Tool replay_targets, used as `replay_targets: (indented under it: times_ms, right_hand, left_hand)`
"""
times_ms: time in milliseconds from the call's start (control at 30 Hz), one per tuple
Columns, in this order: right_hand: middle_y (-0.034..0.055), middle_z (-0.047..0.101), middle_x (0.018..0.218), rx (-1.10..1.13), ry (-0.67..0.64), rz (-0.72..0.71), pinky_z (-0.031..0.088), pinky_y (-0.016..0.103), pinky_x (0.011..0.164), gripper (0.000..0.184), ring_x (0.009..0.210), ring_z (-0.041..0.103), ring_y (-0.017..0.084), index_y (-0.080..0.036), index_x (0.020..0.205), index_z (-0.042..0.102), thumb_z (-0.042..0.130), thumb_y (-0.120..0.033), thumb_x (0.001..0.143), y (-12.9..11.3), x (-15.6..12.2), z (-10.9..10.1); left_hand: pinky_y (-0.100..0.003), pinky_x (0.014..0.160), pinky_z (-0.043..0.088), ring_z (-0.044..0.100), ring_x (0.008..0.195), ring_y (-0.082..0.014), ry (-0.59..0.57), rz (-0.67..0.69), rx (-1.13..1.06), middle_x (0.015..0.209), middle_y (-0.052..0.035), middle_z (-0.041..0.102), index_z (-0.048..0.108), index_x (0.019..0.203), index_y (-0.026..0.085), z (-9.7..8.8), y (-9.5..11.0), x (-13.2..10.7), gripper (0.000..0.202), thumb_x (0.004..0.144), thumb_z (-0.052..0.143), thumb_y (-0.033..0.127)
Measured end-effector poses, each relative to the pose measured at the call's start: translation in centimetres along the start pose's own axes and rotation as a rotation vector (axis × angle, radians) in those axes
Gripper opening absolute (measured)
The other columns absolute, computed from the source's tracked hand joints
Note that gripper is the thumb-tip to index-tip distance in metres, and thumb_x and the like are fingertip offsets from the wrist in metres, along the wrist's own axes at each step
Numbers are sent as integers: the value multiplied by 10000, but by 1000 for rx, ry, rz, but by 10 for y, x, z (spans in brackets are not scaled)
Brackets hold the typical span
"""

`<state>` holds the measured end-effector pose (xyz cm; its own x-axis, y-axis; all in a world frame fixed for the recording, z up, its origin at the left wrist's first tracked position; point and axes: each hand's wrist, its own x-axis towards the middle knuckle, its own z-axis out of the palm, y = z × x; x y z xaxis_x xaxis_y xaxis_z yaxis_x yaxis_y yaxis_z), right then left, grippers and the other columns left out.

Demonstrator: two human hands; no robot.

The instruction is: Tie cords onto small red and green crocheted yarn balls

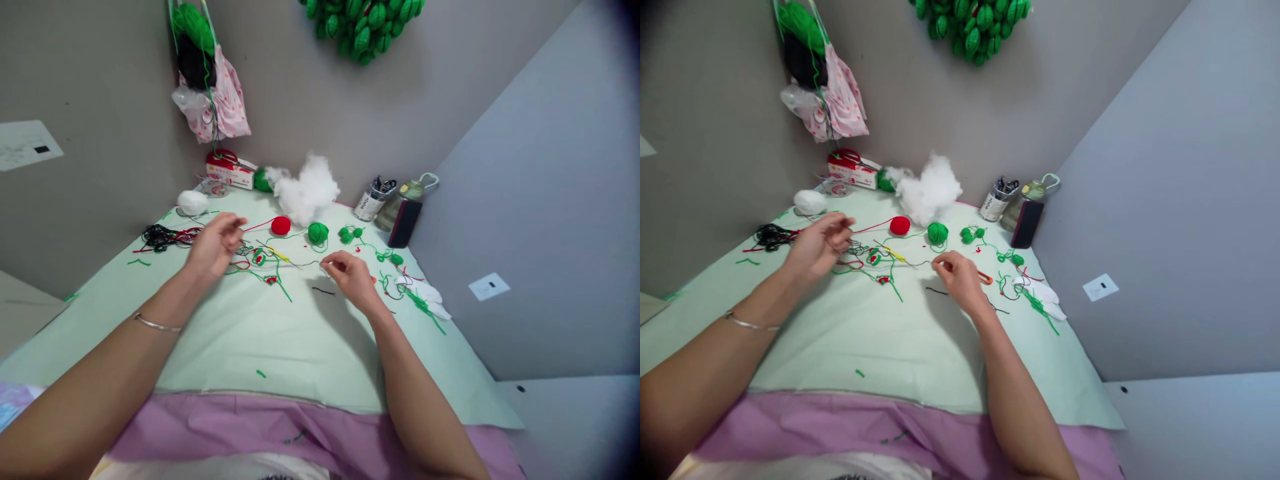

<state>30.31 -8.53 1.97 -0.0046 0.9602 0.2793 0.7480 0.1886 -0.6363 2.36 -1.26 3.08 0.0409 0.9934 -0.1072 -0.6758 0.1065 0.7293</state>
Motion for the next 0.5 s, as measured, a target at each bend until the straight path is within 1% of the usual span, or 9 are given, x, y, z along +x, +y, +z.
replay_targets:
  times_ms: [67, 100, 133, 167, 233, 267, 333, 433, 500]
  right_hand:
    - [0, 612, 725, 107, -129, -69, 358, 266, 623, 169, 614, 462, 114, -189, 844, 737, 616, -302, 873, -23, -9, 9]
    - [-1, 612, 731, 145, -160, -88, 354, 265, 618, 163, 614, 451, 109, -189, 841, 737, 622, -300, 874, -31, -12, 11]
    - [-3, 608, 726, 192, -173, -87, 349, 264, 606, 160, 610, 440, 106, -188, 829, 735, 633, -303, 869, -38, -14, 12]
    - [-4, 606, 718, 252, -165, -71, 348, 264, 597, 157, 609, 437, 106, -185, 813, 731, 649, -310, 859, -41, -15, 12]
    - [-9, 595, 683, 409, -97, -3, 365, 260, 583, 153, 597, 439, 103, -181, 772, 717, 697, -325, 819, -40, -11, 6]
    - [-11, 599, 681, 502, -43, 35, 387, 255, 584, 149, 595, 450, 101, -182, 754, 708, 722, -325, 792, -35, -8, 0]
    - [-5, 635, 734, 701, 91, 92, 451, 241, 608, 133, 617, 509, 94, -187, 729, 688, 757, -300, 739, -21, 1, -14]
    - [36, 702, 923, 1016, 280, 114, 544, 199, 688, 128, 804, 655, 104, -178, 666, 626, 745, -221, 689, 6, 12, -41]
    - [44, 697, 917, 1172, 380, 95, 568, 155, 724, 151, 902, 690, 105, -171, 633, 576, 712, -173, 699, 24, 16, -59]
  left_hand:
    - [-163, 422, 272, 382, 452, -38, -261, -51, 315, 712, 2, 630, 631, 855, 143, 11, -19, -17, 84, 894, 613, 215]
    - [-177, 442, 292, 393, 461, -51, -412, -110, 462, 687, 9, 615, 666, 930, 151, 16, -28, -25, 173, 906, 634, 319]
    - [-191, 466, 312, 409, 474, -63, -537, -169, 573, 677, 13, 608, 682, 988, 164, 19, -35, -32, 250, 902, 645, 396]
    - [-202, 476, 313, 412, 480, -66, -667, -237, 665, 697, 5, 624, 691, 995, 166, 22, -40, -38, 298, 884, 664, 441]
    - [-213, 483, 293, 413, 492, -65, -812, -326, 780, 764, -18, 656, 697, 954, 158, 23, -45, -44, 347, 859, 678, 491]
    - [-215, 483, 279, 407, 493, -62, -847, -350, 808, 778, -24, 659, 698, 924, 152, 22, -45, -44, 361, 854, 676, 506]
    - [-216, 485, 270, 396, 490, -57, -862, -364, 821, 765, -21, 641, 704, 891, 146, 18, -43, -41, 379, 855, 664, 521]
    - [-224, 482, 270, 385, 478, -54, -843, -362, 814, 737, -15, 609, 724, 873, 147, 11, -37, -30, 364, 845, 677, 507]
    - [-230, 477, 264, 385, 473, -57, -820, -347, 819, 720, -17, 600, 744, 860, 153, 6, -34, -22, 347, 837, 689, 495]
